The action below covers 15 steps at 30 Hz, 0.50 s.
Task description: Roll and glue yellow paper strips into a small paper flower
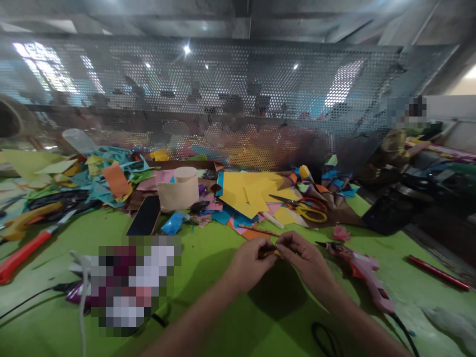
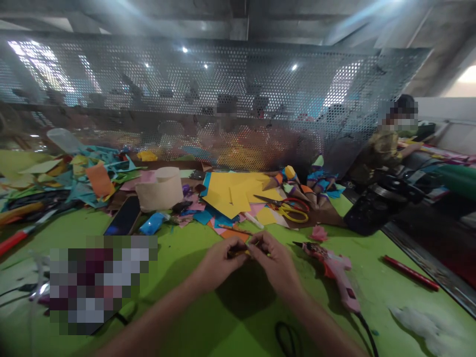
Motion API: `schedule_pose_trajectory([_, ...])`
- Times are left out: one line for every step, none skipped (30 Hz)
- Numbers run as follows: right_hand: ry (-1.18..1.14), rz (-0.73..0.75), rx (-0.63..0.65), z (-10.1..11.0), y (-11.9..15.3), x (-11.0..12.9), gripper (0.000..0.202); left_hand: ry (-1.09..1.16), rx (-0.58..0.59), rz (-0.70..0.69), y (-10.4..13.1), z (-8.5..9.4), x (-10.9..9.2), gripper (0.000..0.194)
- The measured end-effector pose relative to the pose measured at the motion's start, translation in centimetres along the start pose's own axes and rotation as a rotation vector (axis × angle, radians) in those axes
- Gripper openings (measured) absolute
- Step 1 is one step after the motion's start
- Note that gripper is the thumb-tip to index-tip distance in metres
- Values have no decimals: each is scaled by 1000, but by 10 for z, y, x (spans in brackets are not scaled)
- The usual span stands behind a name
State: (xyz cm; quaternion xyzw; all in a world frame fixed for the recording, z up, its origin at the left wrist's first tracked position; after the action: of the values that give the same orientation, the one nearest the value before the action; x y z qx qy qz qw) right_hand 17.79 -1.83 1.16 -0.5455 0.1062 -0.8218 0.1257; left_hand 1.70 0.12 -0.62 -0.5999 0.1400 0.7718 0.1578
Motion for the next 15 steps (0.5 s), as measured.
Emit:
schedule_pose_trajectory([10, 0, 4, 1, -1, 0, 23, 33, 6, 26, -1, 0, 0, 9])
schedule_pose_trajectory([18, -3, 5, 2, -2, -1, 25, 69, 7, 56, -2, 1, 0, 8])
schedule_pose_trajectory([31, -4, 5, 4, -2, 0, 27, 102, 1, 90, -3, 2, 0, 8])
schedule_pose_trajectory([56, 3, 2, 6, -3, 0, 28, 134, -13, 124, -4, 4, -1, 8])
schedule_pose_trajectory([95, 26, -5, 8, -2, 1, 28, 170, -27, 156, -5, 6, -1, 8])
schedule_pose_trajectory([147, 68, -14, 10, -2, 3, 27, 212, -40, 187, -6, 8, -1, 9])
schedule_pose_trajectory([206, 127, -22, 12, -1, 5, 25, 264, -45, 215, -6, 10, -2, 11])
schedule_pose_trajectory([263, 205, -23, 13, 0, 8, 23, 328, -44, 240, -7, 11, -2, 14])
schedule_pose_trajectory([308, 290, -11, 13, 1, 10, 21, 401, -40, 260, -7, 13, -3, 17])
schedule_pose_trajectory([336, 367, 14, 12, 2, 12, 22, 475, -37, 277, -7, 15, -4, 21])
schedule_pose_trajectory([354, 428, 46, 11, 3, 13, 28, 542, -35, 290, -7, 16, -4, 25])
schedule_pose_trajectory([360, 470, 75, 10, 3, 14, 35, 594, -34, 299, -6, 17, -5, 28])
schedule_pose_trajectory([354, 488, 95, 8, 4, 15, 41, 627, -27, 303, -6, 18, -5, 30])
schedule_pose_trajectory([336, 480, 106, 7, 3, 15, 44, 639, -13, 305, -5, 18, -6, 31])
schedule_pose_trajectory([304, 451, 102, 6, 3, 14, 44, 631, 11, 307, -4, 19, -6, 32])
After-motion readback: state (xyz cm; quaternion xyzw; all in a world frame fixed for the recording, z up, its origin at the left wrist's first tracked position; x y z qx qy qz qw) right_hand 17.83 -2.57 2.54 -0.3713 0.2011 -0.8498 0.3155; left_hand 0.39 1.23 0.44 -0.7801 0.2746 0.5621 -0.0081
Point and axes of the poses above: each hand's wrist, its own y-axis away from the middle knuckle, its own z-axis out of the back of the hand, x = y × z, the point moved 1 cm from there along -y, towards the middle knuckle, and after that the axes turned 7 degrees about z, right-handed, at the moved point
